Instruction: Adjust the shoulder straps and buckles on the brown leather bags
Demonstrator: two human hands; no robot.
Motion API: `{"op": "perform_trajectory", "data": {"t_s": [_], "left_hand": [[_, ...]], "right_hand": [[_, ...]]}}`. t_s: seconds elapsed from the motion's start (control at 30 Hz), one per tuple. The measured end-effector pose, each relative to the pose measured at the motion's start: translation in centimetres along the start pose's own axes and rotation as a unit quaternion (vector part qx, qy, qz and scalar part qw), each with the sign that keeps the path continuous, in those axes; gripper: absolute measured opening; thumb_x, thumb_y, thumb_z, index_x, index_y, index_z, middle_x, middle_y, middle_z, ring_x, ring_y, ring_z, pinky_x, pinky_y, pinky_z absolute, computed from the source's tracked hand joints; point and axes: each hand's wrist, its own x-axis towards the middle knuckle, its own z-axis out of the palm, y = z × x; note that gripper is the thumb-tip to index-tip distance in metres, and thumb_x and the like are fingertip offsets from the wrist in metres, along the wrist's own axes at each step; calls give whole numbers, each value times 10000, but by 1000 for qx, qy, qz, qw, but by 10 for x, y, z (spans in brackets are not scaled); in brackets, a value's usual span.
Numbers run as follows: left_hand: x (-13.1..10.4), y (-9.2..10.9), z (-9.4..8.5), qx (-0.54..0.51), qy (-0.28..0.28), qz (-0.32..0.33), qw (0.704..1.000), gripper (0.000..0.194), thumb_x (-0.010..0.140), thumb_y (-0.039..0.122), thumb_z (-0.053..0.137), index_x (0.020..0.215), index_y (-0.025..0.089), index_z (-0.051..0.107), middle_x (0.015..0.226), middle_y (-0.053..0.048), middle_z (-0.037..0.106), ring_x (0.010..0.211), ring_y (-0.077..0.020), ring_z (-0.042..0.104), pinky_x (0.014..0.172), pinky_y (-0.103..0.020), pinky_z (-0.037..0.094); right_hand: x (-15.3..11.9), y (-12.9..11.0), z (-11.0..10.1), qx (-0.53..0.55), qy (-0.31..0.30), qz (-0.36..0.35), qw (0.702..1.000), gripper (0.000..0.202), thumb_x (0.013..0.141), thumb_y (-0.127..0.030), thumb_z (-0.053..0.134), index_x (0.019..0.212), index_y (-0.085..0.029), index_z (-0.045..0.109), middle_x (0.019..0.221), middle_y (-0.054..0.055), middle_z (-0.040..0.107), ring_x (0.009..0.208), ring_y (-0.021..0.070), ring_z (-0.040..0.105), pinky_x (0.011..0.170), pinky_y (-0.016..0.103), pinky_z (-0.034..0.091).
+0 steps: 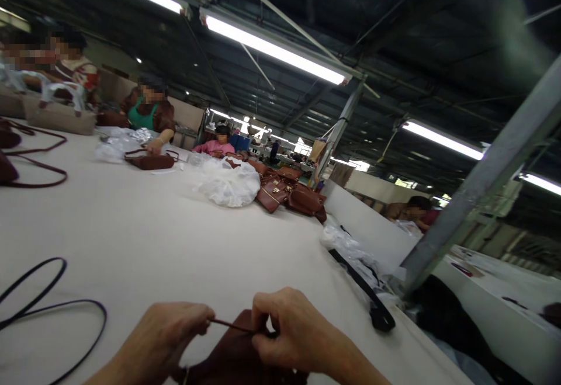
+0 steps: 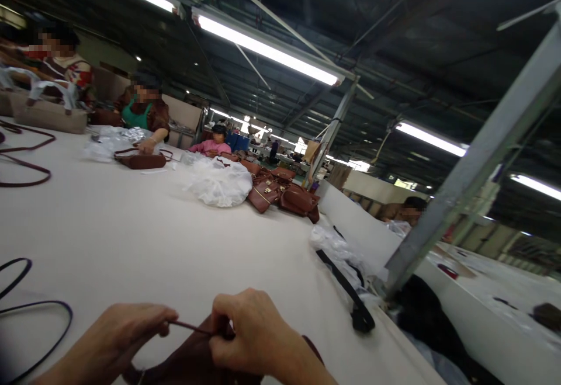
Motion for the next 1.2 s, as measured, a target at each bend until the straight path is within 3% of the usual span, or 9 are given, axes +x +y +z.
{"op": "perform_trajectory", "data": {"t_s": [0.17, 0.3, 0.43, 0.53, 0.67, 0.77, 0.87, 1.0, 1.2], "left_hand": [[-10, -28, -21, 37, 10, -50, 998, 327, 866, 352, 496, 968, 348, 807, 940, -1, 827, 878, -252, 774, 793, -254, 597], [9, 15, -29, 72, -19, 33, 997, 409, 811, 281, 548, 1159, 332, 756, 1249, -47, 746, 1161, -321, 682, 1010, -380, 528], [29, 71, -20, -47, -83, 26, 995, 247, 821, 259, 554, 976, 265, 746, 934, -38, 801, 850, -254, 731, 827, -293, 571], [39, 86, -12, -158, -101, 7, 982, 236, 878, 319, 520, 999, 242, 708, 910, -8, 768, 851, -227, 690, 798, -254, 547], [51, 65, -12, -202, -29, -4, 979, 307, 918, 462, 497, 991, 239, 694, 752, 8, 667, 840, -214, 635, 827, -260, 517], [53, 34, -20, -242, -9, -81, 967, 463, 875, 636, 512, 1022, 222, 657, 556, 61, 462, 551, -155, 484, 541, -223, 427], [47, 10, -27, -300, -1, -152, 942, 711, 757, 848, 486, 995, 194, 631, 491, 104, 335, 433, -110, 323, 465, -218, 323], [41, -3, -28, -313, -36, -152, 937, 809, 561, 973, 519, 794, 204, 607, 475, 82, 397, 446, -103, 325, 493, -234, 356], [42, 2, -27, -308, -41, -121, 943, 736, 650, 904, 544, 893, 217, 647, 491, 73, 378, 476, -113, 325, 492, -238, 269]], "right_hand": [[-4, 3, -11, -7, 14, 32, 999, 137, 680, -179, 684, 807, -218, 720, 604, -60, 609, 541, 98, 478, 551, 198, 339], [8, -16, -32, -3, 5, -42, 999, 134, 669, -127, 726, 781, -202, 722, 613, -75, 612, 516, 72, 463, 563, 183, 352], [21, -31, -44, -34, -12, -88, 995, 150, 658, -130, 778, 781, -196, 723, 641, -74, 633, 573, 81, 520, 578, 175, 368], [26, -34, -49, -20, -4, -96, 995, 150, 697, -135, 784, 821, -193, 725, 674, -72, 652, 570, 74, 530, 583, 164, 387], [22, -30, -71, -43, 77, -127, 988, 122, 808, -210, 776, 909, -158, 731, 791, -13, 697, 652, 86, 575, 632, 172, 405], [3, -20, -97, -79, 129, -105, 983, 183, 824, -337, 793, 855, -162, 746, 770, -5, 692, 667, 101, 575, 636, 195, 389], [-20, -4, -112, -67, 94, -64, 991, 286, 794, -455, 802, 766, -174, 756, 639, -33, 630, 586, 97, 527, 566, 207, 343], [-35, 13, -115, 13, 25, -58, 998, 443, 787, -592, 753, 731, -153, 756, 560, -54, 497, 538, 83, 420, 504, 212, 281], [-39, 10, -131, -15, 47, -58, 997, 398, 915, -519, 621, 866, -157, 777, 605, -34, 548, 576, 98, 473, 554, 220, 318]]}}
